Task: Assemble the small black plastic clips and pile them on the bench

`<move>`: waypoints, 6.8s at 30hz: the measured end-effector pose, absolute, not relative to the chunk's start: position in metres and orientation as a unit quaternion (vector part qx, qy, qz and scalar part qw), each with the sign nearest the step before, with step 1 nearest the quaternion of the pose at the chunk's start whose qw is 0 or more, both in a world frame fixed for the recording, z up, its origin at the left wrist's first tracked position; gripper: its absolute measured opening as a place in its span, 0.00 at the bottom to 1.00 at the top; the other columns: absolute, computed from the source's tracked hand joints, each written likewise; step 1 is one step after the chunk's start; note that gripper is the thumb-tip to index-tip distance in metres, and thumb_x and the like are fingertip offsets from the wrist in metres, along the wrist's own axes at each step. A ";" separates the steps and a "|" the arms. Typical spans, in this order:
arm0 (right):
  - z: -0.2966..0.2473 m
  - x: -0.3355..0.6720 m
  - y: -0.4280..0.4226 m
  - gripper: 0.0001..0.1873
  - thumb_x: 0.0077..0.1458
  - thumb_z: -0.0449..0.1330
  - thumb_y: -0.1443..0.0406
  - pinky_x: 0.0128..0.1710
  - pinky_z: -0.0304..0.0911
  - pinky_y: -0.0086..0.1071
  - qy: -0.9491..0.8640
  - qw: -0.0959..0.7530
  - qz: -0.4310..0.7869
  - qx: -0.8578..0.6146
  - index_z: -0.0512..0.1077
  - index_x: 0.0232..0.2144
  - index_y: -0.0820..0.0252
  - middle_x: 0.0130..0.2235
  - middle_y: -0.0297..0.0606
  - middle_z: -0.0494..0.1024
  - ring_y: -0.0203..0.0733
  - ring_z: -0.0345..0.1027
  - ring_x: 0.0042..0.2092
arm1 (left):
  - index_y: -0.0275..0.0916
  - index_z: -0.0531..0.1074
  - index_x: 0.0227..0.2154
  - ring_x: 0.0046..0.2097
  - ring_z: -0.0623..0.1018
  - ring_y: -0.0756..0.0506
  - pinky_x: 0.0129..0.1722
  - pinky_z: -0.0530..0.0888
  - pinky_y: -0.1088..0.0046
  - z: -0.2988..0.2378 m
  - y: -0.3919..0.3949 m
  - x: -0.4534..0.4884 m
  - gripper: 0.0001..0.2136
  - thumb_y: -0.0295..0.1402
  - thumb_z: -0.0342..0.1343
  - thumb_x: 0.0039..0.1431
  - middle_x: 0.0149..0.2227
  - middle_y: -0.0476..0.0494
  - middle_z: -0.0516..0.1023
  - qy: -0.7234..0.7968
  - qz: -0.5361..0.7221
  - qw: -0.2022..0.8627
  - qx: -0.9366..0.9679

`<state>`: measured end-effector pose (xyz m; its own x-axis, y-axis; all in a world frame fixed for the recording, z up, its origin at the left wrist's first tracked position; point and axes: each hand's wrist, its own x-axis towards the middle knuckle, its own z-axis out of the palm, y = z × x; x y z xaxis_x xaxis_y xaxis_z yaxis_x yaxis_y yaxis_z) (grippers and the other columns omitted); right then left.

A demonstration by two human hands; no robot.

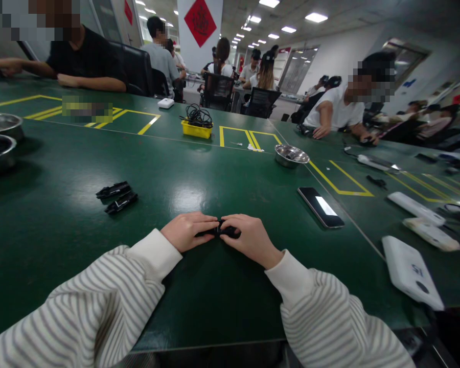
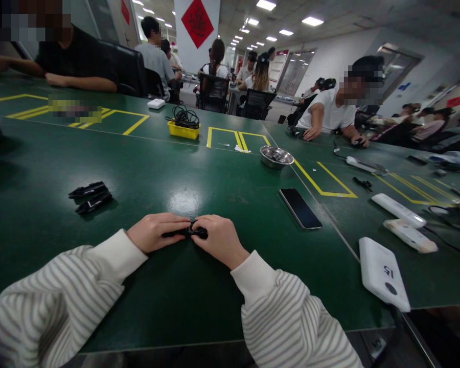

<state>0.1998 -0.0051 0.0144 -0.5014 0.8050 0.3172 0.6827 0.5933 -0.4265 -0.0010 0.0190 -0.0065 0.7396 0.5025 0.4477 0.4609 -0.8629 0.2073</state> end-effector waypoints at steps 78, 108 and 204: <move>0.011 0.204 0.026 0.14 0.49 0.55 0.66 0.38 0.62 0.32 -0.836 0.324 0.126 -0.424 0.67 0.41 0.60 0.43 0.41 0.70 0.39 0.62 0.44 | 0.33 0.60 0.51 0.53 0.63 0.38 0.52 0.58 0.57 0.010 0.032 -0.005 0.30 0.51 0.45 0.51 0.53 0.34 0.61 0.441 0.145 -0.049 0.884; -0.004 0.201 0.031 0.15 0.40 0.60 0.69 0.28 0.61 0.25 -0.749 0.358 0.297 -0.472 0.69 0.35 0.65 0.33 0.38 0.73 0.31 0.64 0.29 | 0.37 0.67 0.42 0.30 0.71 0.50 0.32 0.69 0.74 0.007 0.035 0.033 0.15 0.35 0.51 0.51 0.30 0.46 0.72 0.426 0.398 0.281 0.762; 0.000 0.208 0.039 0.08 0.45 0.58 0.63 0.29 0.56 0.27 -0.754 0.317 0.132 -0.560 0.74 0.28 0.59 0.27 0.34 0.74 0.32 0.62 0.26 | 0.35 0.68 0.43 0.43 0.72 0.45 0.42 0.71 0.67 -0.003 0.017 -0.001 0.13 0.31 0.49 0.55 0.45 0.38 0.71 0.260 0.211 0.058 0.940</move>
